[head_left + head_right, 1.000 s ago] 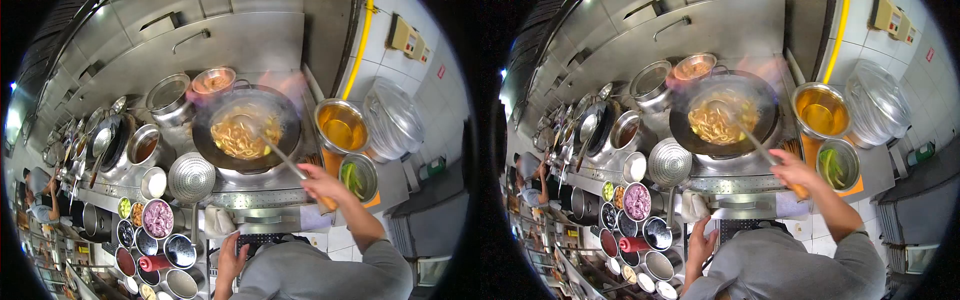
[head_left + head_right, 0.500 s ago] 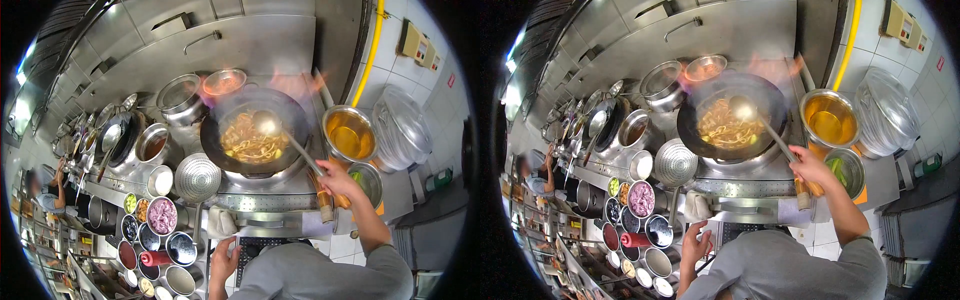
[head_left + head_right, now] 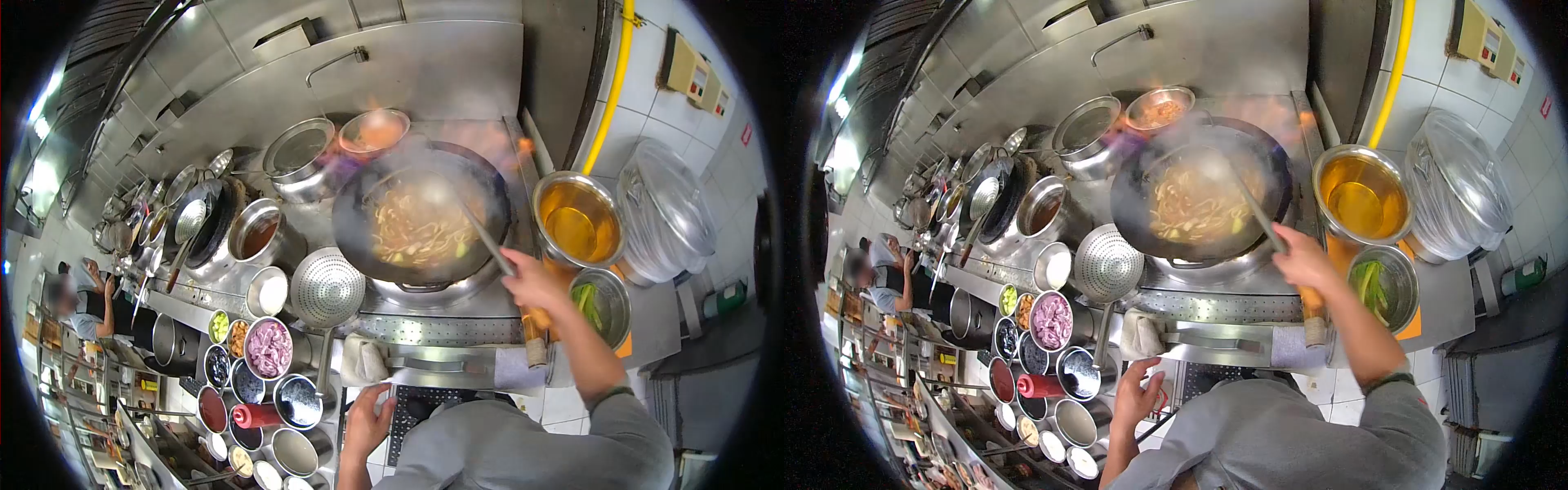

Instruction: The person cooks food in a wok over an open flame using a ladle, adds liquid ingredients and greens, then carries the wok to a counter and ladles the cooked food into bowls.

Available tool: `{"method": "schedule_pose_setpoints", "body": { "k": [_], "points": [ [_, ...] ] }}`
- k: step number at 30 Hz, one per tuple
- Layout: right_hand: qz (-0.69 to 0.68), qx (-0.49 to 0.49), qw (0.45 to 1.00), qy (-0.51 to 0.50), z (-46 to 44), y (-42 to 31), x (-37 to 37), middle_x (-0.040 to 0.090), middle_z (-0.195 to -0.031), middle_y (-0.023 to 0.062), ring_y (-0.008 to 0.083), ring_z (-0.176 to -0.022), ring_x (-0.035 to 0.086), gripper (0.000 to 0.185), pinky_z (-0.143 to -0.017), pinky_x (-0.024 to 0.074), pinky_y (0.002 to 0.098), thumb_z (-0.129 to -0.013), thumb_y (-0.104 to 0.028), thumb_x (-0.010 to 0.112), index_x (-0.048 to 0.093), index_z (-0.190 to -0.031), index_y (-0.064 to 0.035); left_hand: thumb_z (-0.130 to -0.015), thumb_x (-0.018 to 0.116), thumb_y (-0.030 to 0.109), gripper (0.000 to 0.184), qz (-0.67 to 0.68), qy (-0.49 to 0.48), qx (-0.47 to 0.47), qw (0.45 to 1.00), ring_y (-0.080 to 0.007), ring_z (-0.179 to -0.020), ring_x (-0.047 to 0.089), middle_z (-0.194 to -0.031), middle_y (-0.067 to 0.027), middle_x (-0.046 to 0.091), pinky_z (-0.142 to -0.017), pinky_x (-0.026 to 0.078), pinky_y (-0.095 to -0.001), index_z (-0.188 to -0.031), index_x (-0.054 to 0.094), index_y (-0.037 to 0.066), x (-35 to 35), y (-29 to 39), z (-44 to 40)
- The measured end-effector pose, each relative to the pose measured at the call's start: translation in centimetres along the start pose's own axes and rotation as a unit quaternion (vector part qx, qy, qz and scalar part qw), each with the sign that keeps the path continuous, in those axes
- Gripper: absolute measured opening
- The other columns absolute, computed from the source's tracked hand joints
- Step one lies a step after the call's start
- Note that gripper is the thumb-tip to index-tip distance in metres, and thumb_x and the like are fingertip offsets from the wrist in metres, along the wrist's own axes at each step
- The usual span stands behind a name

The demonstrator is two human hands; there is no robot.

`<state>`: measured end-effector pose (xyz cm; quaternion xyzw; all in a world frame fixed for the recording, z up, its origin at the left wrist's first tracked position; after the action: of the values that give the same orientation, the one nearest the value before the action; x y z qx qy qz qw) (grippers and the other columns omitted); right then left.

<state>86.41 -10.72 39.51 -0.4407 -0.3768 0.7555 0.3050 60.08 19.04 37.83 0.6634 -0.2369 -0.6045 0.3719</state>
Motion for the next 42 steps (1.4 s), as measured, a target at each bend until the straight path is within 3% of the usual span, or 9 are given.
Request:
{"method": "schedule_pose_setpoints", "body": {
  "k": [7, 9, 11, 14, 16, 20, 25, 33, 42],
  "points": [
    [-0.081, 0.032, 0.987, -0.138, 2.0, 2.4, -2.1, 0.059, -0.073, 0.0064, 0.0152, -0.055, 0.057, 0.066, -0.054, 0.0484, 0.0324, -0.092, -0.009, 0.062, 0.037, -0.154, -0.0101, -0.088, 0.071, 0.011, 0.028, -0.016, 0.024, 0.004, 1.000, -0.0380, -0.099, 0.067, -0.109, -0.0202, 0.068, -0.086, 0.052, -0.0403, -0.114, 0.066, 0.002, 0.6, 0.0, 0.8],
    [0.143, -0.210, 0.967, 0.001, 2.7, 3.5, -4.6, 0.059, -0.075, 0.0062, 0.0145, -0.053, 0.056, 0.064, -0.049, 0.0460, 0.0313, -0.092, -0.007, 0.060, 0.038, -0.153, -0.0118, -0.088, 0.072, 0.011, 0.027, -0.016, 0.032, -0.083, 0.996, -0.0373, -0.096, 0.067, -0.107, -0.0200, 0.069, -0.082, 0.053, -0.0395, -0.113, 0.067, 0.001, 0.4, -1.1, 2.6],
    [0.247, -0.290, 0.921, 0.088, 4.1, 2.1, -6.2, 0.058, -0.077, 0.0058, 0.0145, -0.052, 0.056, 0.063, -0.046, 0.0449, 0.0314, -0.093, -0.008, 0.058, 0.039, -0.152, -0.0133, -0.088, 0.071, 0.011, 0.027, -0.019, 0.061, -0.069, 0.996, -0.0371, -0.095, 0.067, -0.105, -0.0198, 0.069, -0.078, 0.054, -0.0389, -0.113, 0.067, 0.001, 1.0, -1.9, 3.8],
    [-0.043, -0.110, 0.993, 0.009, 2.3, 2.8, -7.4, 0.056, -0.077, 0.0047, 0.0137, -0.049, 0.053, 0.061, -0.042, 0.0426, 0.0302, -0.094, -0.008, 0.057, 0.038, -0.152, -0.0145, -0.088, 0.071, 0.012, 0.027, -0.034, 0.066, -0.026, 0.997, -0.0372, -0.096, 0.066, -0.105, -0.0193, 0.068, -0.079, 0.054, -0.0398, -0.113, 0.067, 0.002, 2.3, -0.4, 3.4],
    [-0.316, 0.021, 0.946, -0.066, 1.1, 4.6, -6.1, 0.054, -0.075, 0.0035, 0.0121, -0.046, 0.050, 0.063, -0.040, 0.0425, 0.0300, -0.094, -0.004, 0.057, 0.035, -0.152, -0.0131, -0.090, 0.070, 0.014, 0.027, 0.003, 0.053, -0.071, 0.996, -0.0376, -0.100, 0.066, -0.107, -0.0185, 0.069, -0.086, 0.052, -0.0413, -0.114, 0.067, 0.003, 3.0, 0.9, 3.1],
    [-0.111, -0.051, 0.992, -0.012, 1.5, 4.4, -1.6, 0.053, -0.073, 0.0031, 0.0090, -0.043, 0.046, 0.061, -0.036, 0.0396, 0.0269, -0.096, -0.005, 0.054, 0.030, -0.152, -0.0118, -0.091, 0.069, 0.016, 0.027, -0.006, 0.054, -0.070, 0.996, -0.0386, -0.102, 0.065, -0.110, -0.0172, 0.068, -0.087, 0.052, -0.0438, -0.115, 0.066, 0.003, 2.8, 3.2, 3.8],
    [-0.433, 0.026, 0.868, -0.243, 9.2, -1.9, 3.2, 0.052, -0.069, 0.0029, 0.0091, -0.042, 0.046, 0.061, -0.034, 0.0409, 0.0262, -0.096, -0.005, 0.054, 0.031, -0.151, -0.0085, -0.094, 0.067, 0.021, 0.030, 0.007, 0.091, -0.074, 0.993, -0.0359, -0.104, 0.065, -0.109, -0.0165, 0.067, -0.087, 0.053, -0.0417, -0.119, 0.065, 0.004, 2.8, 0.0, 8.0],
    [-0.079, 0.012, 0.887, -0.454, 15.9, -5.8, 16.6, 0.054, -0.072, 0.0042, 0.0084, -0.048, 0.050, 0.066, -0.043, 0.0422, 0.0255, -0.094, -0.001, 0.057, 0.030, -0.153, -0.0067, -0.094, 0.066, 0.020, 0.028, 0.031, 0.158, -0.141, 0.977, -0.0365, -0.104, 0.065, -0.110, -0.0164, 0.068, -0.088, 0.053, -0.0421, -0.116, 0.066, 0.003, 2.1, -3.9, 16.9],
    [0.084, -0.066, 0.892, -0.440, 18.1, -4.9, 22.3, 0.057, -0.077, 0.0048, 0.0096, -0.051, 0.054, 0.069, -0.046, 0.0443, 0.0260, -0.093, -0.001, 0.057, 0.029, -0.155, -0.0063, -0.094, 0.066, 0.021, 0.029, 0.044, 0.208, -0.169, 0.962, -0.0354, -0.103, 0.066, -0.110, -0.0162, 0.068, -0.088, 0.053, -0.0416, -0.116, 0.066, 0.002, 2.6, -6.4, 23.3]
  ]
}}
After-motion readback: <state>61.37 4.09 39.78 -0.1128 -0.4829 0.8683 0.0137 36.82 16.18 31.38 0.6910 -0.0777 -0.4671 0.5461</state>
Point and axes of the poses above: each hand's wrist, its own z-axis away from the middle knuckle, its own x-axis out of the palm, y = z × x, the point moved 5 cm from there along -z, towards the middle knuckle
